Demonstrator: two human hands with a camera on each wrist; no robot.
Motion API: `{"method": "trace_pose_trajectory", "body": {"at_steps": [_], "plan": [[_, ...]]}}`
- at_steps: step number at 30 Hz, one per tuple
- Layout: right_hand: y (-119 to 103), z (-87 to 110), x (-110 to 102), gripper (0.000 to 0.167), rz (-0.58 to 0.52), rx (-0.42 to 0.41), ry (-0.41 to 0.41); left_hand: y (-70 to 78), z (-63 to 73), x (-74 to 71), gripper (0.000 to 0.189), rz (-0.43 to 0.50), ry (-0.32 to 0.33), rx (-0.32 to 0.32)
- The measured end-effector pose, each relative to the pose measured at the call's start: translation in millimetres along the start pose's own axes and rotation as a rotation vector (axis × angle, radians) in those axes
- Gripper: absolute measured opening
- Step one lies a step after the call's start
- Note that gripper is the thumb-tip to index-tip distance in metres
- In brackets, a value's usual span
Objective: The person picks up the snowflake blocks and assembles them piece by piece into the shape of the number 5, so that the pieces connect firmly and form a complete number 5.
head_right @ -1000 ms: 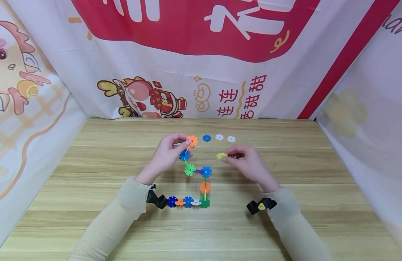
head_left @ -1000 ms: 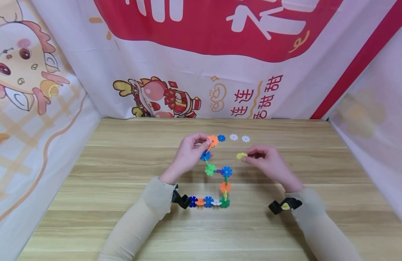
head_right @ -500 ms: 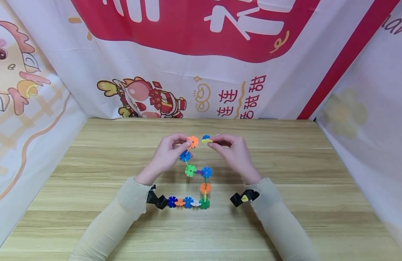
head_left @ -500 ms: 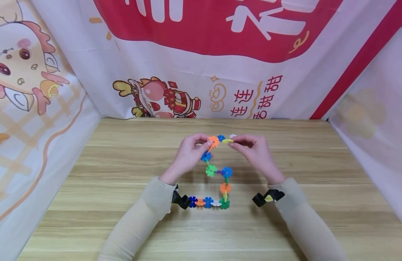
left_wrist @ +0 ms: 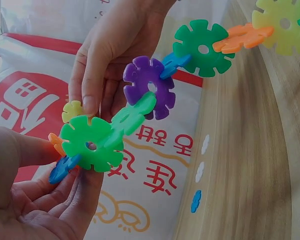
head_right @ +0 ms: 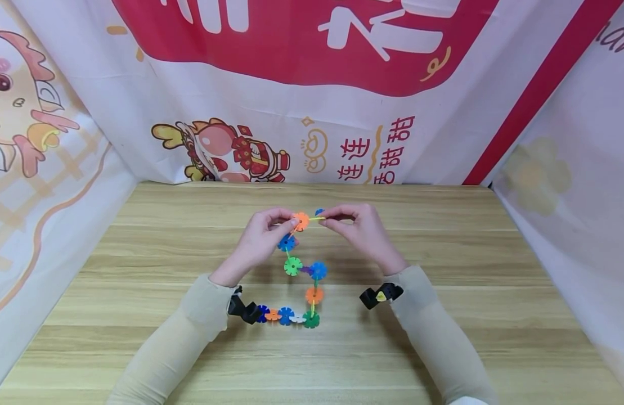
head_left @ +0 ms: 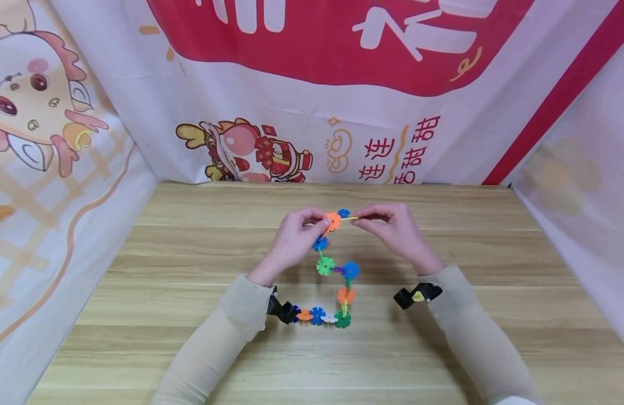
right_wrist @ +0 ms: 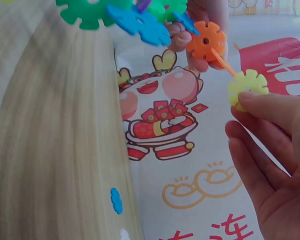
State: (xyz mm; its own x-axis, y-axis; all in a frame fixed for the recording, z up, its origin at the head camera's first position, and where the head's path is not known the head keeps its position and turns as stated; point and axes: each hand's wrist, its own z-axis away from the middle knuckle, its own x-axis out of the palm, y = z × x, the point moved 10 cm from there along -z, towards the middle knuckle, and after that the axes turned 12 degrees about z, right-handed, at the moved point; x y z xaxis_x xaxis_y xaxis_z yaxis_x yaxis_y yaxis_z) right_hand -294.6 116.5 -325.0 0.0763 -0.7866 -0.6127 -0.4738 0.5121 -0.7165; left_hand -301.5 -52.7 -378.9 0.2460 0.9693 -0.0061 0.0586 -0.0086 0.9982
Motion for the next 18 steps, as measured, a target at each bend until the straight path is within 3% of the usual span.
{"method": "trace_pose_trajectory", "body": {"at_steps": [10, 18], "plan": [[2.9, -2.0, 1.1, 0.015, -0.035, 0.009, -0.03, 0.3, 0.8, 1.3, 0.019, 0.023, -0.015, -0.007], [33.8, -6.0, 11.1, 0.016, -0.039, 0.007, -0.017, -0.5, 1.0, 0.9, 0.018, -0.009, 0.0, 0.0]]}}
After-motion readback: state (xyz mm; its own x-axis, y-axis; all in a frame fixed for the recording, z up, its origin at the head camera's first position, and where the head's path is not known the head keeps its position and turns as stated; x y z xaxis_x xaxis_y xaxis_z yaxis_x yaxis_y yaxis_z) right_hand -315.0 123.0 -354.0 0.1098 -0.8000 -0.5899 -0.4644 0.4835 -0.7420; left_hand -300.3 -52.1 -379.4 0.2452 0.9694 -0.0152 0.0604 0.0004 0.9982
